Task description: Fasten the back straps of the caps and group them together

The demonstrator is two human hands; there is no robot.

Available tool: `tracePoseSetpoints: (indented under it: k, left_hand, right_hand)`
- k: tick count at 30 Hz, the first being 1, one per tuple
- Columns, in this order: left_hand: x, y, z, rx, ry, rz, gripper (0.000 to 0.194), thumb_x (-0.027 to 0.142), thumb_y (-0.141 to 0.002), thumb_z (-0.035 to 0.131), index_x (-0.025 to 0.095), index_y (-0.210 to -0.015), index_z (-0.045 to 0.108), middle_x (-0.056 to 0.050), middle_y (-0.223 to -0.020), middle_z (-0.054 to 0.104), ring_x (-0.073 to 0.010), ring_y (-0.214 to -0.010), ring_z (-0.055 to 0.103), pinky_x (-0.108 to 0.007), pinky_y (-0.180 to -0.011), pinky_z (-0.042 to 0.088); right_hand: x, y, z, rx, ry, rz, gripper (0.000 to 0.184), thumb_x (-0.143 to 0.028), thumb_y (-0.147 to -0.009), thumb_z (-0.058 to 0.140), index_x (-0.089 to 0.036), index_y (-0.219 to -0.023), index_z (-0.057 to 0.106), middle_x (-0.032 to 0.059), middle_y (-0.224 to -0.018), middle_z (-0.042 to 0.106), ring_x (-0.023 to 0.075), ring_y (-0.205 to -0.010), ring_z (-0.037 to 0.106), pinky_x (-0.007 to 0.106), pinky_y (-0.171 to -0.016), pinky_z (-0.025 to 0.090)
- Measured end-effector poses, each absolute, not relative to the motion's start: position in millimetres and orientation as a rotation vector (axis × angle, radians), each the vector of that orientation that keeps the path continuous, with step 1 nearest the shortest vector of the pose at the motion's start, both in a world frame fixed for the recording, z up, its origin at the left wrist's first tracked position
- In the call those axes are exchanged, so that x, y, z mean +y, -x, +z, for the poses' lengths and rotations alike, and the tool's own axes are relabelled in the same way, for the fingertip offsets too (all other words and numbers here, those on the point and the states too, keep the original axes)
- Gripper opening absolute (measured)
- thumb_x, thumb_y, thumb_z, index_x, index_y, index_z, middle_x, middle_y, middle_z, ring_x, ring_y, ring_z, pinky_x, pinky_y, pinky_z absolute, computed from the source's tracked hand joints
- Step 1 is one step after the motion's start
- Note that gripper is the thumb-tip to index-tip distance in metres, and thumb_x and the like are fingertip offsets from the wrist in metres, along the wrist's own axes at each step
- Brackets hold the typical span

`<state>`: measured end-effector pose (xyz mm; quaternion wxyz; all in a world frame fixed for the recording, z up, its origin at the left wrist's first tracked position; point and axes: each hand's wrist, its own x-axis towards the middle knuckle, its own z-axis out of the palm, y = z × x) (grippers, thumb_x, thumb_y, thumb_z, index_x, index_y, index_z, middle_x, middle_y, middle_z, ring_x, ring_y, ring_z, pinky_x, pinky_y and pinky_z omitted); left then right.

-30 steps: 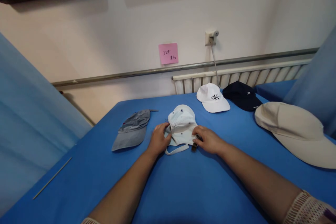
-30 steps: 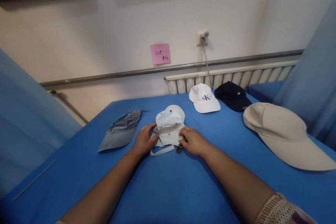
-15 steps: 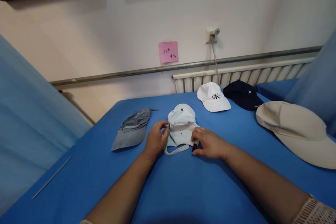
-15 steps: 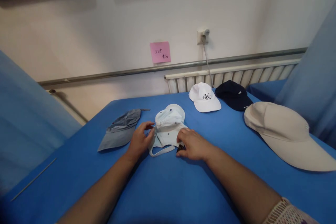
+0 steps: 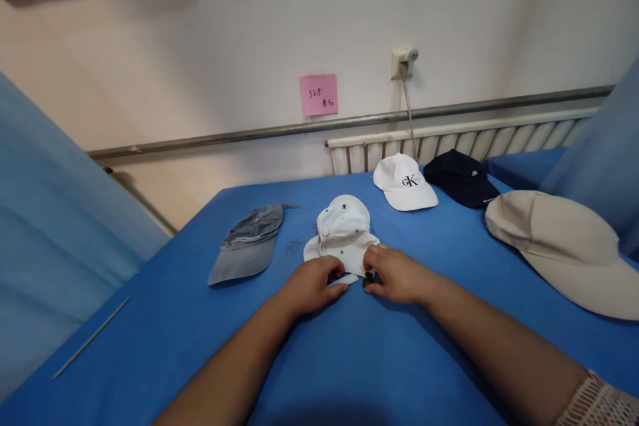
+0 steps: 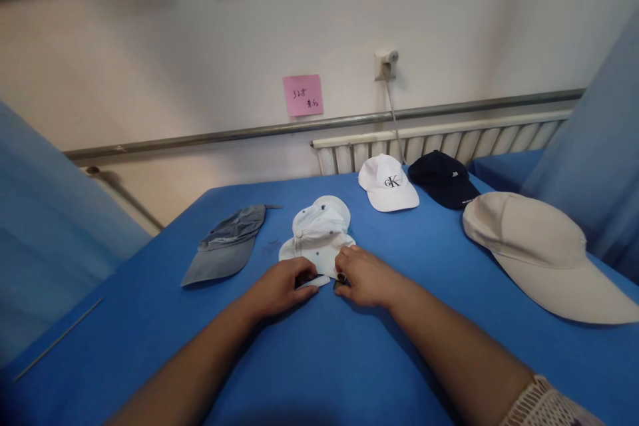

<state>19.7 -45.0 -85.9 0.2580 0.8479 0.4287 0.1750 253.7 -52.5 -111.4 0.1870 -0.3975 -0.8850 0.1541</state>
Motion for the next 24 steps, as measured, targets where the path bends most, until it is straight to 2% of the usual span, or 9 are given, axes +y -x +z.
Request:
tracePoseSetpoints:
  k: [5,10,17,20,24]
  left_hand:
    - [-47,-20,-88,1.124,-2.234,0.504,0.016,0.031,-0.075,0.070,0.023,-0.089,0.070,-0.004,-0.082,0.069,-0.0202,-0.069,0.056,-0.028,-0.066,0.036]
    - [-44,-20,-88,1.162,-2.271,0.339,0.021,0.034,-0.081,0.062,0.021,-0.097,0.067,-0.005,-0.089,0.068,-0.0204,-0.076,0.058,-0.028,-0.070,0.039]
    - [-40,-19,-90,1.174,-2.358,0.224,0.024,0.034,-0.085,0.056,0.018,-0.102,0.064,-0.005,-0.094,0.068,-0.0189,-0.082,0.060,-0.027,-0.072,0.043]
    - [-39,-18,-90,1.168,-2.348,0.228,0.024,0.033,-0.085,0.056,0.019,-0.102,0.064,-0.005,-0.095,0.068,-0.0187,-0.082,0.060,-0.027,-0.072,0.043]
    - [-38,-18,-91,1.161,-2.341,0.232,0.023,0.032,-0.085,0.055,0.019,-0.102,0.064,-0.005,-0.094,0.068,-0.0182,-0.081,0.060,-0.026,-0.071,0.044]
  right_hand:
    - [-56,-251,-109,-2.503,1.103,0.390,0.016,-0.025,-0.078,0.067,-0.018,-0.091,0.060,0.0083,-0.094,0.063,0.0234,-0.090,0.055,0.034,-0.079,0.042]
    - [-57,-251,-107,-2.535,1.134,0.406,0.026,-0.035,-0.076,0.072,-0.018,-0.092,0.059,0.0085,-0.096,0.063,0.0236,-0.091,0.056,0.033,-0.077,0.042]
    - [-60,-248,-105,-2.543,1.178,0.335,0.013,-0.026,-0.082,0.062,-0.016,-0.090,0.058,0.0084,-0.093,0.063,0.0210,-0.086,0.056,0.030,-0.073,0.039]
    - [-58,-250,-107,-2.502,1.178,0.374,0.009,-0.026,-0.086,0.057,-0.017,-0.089,0.058,0.0065,-0.089,0.064,0.0185,-0.079,0.056,0.029,-0.069,0.038]
    - [-48,-254,-118,-2.386,1.187,0.482,0.010,-0.018,-0.090,0.048,-0.018,-0.090,0.058,0.0049,-0.088,0.065,0.0163,-0.077,0.057,0.027,-0.069,0.039]
